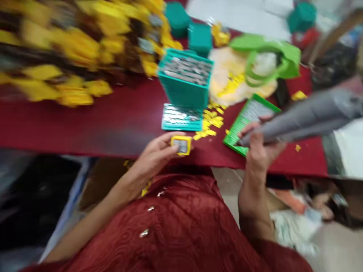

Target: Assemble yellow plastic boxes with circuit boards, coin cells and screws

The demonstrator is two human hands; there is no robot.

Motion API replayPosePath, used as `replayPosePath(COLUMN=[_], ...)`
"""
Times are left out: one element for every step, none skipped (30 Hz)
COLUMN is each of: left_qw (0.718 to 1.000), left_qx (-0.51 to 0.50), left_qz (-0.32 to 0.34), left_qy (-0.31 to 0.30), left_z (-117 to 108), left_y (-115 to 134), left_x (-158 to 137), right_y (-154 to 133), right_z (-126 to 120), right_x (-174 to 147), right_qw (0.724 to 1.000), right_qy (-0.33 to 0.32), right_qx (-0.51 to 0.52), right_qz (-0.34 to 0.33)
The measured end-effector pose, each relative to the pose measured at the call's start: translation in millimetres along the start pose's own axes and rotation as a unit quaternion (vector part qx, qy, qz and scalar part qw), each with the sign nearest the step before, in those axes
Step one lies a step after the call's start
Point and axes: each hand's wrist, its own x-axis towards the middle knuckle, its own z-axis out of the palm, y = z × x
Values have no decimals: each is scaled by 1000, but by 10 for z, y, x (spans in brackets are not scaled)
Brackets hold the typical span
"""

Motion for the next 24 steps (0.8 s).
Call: replayPosePath(left_qw=[1000, 1000, 1000, 999, 999, 999, 999, 998, 998, 998, 997, 997, 996, 996, 995, 995, 995, 994, 994, 994, 994, 994, 994, 994], left_qx=[5, 13, 19, 25, 31, 37, 41, 45, 49, 52, 56, 61, 65, 69, 73, 75, 76, 77, 79, 82, 85, 87, 89, 89], left_qz=[-7, -13, -17, -20, -23, -26, -29, -32, -36, -40, -45, -51, -58, -63, -67, -69, -70, -71, -72, -71, -71, -70, -69, -67], left_qy=[4, 5, 4, 4, 3, 4, 4, 5, 4, 2, 0, -2, -2, 0, 1, 2, 3, 4, 4, 4, 5, 6, 6, 6], left_z=[6, 21, 42, 65, 87, 105, 117, 125, 129, 131, 134, 139, 146, 155, 166, 176, 186, 193, 198, 201, 201, 200, 198, 196], left_y=[13, 15, 10, 3, -4, -9, -12, -12, -12, -11, -10, -10, -12, -14, -17, -20, -24, -26, -29, -31, -33, -35, -37, -39], left_x=[46, 77, 89, 86, 75, 63, 57, 56, 62, 72, 84, 95, 104, 111, 115, 117, 118, 119, 120, 122, 125, 128, 132, 135], right_y=[56, 105, 147, 180, 204, 223, 240, 258, 279, 304, 329, 351, 367, 374, 369, 356, 337, 319, 310, 316, 340, 382, 438, 499], right_z=[-122, -192, -222, -223, -208, -188, -170, -158, -152, -150, -146, -139, -126, -106, -84, -61, -42, -29, -25, -28, -37, -50, -64, -76], right_x=[-62, -92, -95, -80, -55, -31, -15, -12, -24, -49, -82, -119, -155, -186, -209, -224, -233, -237, -240, -244, -250, -258, -269, -280], right_qw=[999, 996, 994, 992, 990, 989, 989, 989, 990, 991, 992, 992, 991, 989, 989, 988, 987, 985, 981, 977, 973, 971, 971, 974], right_qy=[42, 71, 85, 97, 108, 114, 116, 116, 110, 101, 91, 87, 87, 89, 84, 88, 85, 81, 71, 62, 58, 57, 53, 55], right_qx=[-14, -22, -28, -32, -35, -41, -47, -54, -64, -75, -86, -95, -104, -112, -119, -123, -127, -135, -147, -161, -175, -184, -187, -185], right_qz=[-22, -44, -60, -73, -82, -84, -83, -78, -66, -47, -24, -6, 9, 20, 34, 40, 54, 73, 101, 126, 142, 145, 137, 114])
